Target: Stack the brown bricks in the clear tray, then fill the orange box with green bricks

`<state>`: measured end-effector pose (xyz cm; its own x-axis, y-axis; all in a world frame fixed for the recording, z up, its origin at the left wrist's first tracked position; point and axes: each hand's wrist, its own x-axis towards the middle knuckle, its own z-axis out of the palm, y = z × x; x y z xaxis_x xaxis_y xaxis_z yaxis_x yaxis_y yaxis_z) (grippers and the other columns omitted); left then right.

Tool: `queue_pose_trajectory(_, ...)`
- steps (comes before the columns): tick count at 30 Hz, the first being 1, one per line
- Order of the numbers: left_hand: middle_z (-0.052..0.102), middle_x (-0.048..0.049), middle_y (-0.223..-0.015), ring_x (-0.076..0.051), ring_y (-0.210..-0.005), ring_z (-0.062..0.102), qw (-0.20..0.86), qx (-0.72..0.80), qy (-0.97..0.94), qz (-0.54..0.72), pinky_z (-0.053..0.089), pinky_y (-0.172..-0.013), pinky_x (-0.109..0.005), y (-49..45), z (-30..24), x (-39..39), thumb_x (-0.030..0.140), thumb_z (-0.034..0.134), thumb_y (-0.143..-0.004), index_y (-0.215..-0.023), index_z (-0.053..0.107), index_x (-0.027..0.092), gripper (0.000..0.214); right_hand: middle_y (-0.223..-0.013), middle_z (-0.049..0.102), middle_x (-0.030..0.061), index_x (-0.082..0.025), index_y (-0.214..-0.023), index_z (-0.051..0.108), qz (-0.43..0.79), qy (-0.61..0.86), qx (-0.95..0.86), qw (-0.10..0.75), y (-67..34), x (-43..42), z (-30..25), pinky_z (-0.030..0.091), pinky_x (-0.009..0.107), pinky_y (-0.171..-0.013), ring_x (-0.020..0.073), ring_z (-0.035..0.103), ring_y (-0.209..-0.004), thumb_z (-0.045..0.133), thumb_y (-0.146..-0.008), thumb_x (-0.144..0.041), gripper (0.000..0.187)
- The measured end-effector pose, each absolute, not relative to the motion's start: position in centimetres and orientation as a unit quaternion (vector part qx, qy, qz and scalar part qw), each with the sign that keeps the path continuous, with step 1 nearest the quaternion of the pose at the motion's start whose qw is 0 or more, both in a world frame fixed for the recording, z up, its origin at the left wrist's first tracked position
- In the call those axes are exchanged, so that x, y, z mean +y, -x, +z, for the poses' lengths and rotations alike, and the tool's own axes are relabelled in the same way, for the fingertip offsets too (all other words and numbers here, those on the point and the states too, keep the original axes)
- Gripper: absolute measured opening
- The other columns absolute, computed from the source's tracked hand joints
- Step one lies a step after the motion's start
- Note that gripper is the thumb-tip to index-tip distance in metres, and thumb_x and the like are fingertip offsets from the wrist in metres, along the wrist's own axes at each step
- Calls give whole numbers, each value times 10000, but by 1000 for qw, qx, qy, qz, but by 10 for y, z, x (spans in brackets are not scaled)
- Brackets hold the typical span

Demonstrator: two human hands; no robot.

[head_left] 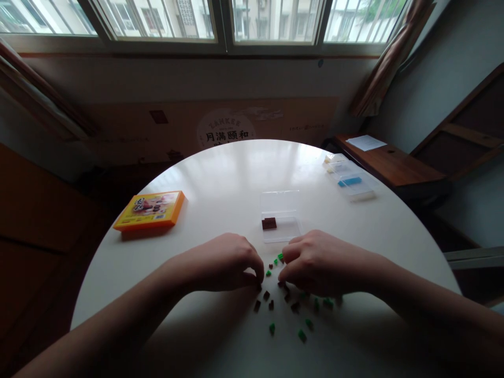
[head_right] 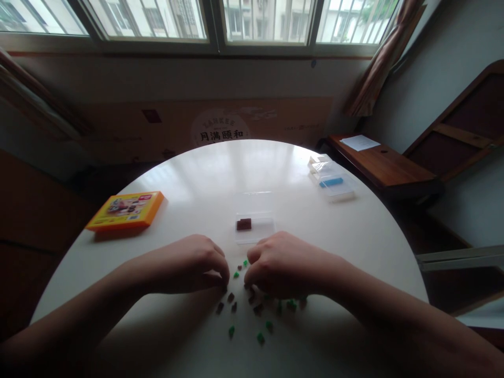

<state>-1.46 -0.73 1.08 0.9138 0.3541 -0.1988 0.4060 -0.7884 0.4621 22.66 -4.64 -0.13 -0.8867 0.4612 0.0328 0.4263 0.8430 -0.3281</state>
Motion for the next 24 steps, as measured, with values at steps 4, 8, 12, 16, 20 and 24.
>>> queue_pose_trajectory(4,753,55,-811,-116,-708,655,235,215,-947,-47,437,-685,-203,18,9,-4,150,668,-787,-861,745,300,184,-775,618,-5,-222,-816,680,140,229,-962,57,-223,-45,-6,288,260,-585,114,490,-684,527,-884,-191,170)
queue_pose_trajectory(8,747,43,-818,-131,-734,661,196,245,-949,-21,437,-706,-224,23,2,3,166,630,-805,-872,741,303,189,-797,624,0,-212,-824,675,141,228,-962,59,-222,-45,-8,302,264,-593,117,509,-708,529,-890,-195,161)
queue_pose_trajectory(12,750,25,-845,-148,-753,667,176,284,-943,-2,445,-711,-239,26,-3,11,206,621,-819,-885,747,301,171,-818,635,3,-215,-872,687,139,236,-960,58,-222,-47,-8,308,270,-593,120,520,-713,527,-895,-197,162)
queue_pose_trajectory(16,759,15,-878,-153,-779,673,181,305,-935,3,454,-711,-236,28,-4,17,234,607,-845,-904,754,298,171,-834,647,6,-226,-907,696,144,234,-960,61,-223,-47,-9,311,272,-602,125,534,-729,537,-899,-207,160)
queue_pose_trajectory(20,762,12,-877,-155,-780,674,186,302,-935,7,457,-722,-238,30,-4,19,248,608,-852,-915,757,299,169,-838,653,9,-225,-893,695,148,232,-960,56,-221,-47,-11,313,268,-610,129,547,-743,541,-901,-215,154)
queue_pose_trajectory(24,755,10,-864,-160,-783,672,181,295,-938,9,458,-730,-244,31,-5,18,274,638,-837,-925,754,300,148,-805,643,7,-213,-841,687,141,236,-960,55,-219,-48,-11,306,269,-595,127,540,-719,537,-902,-212,162)
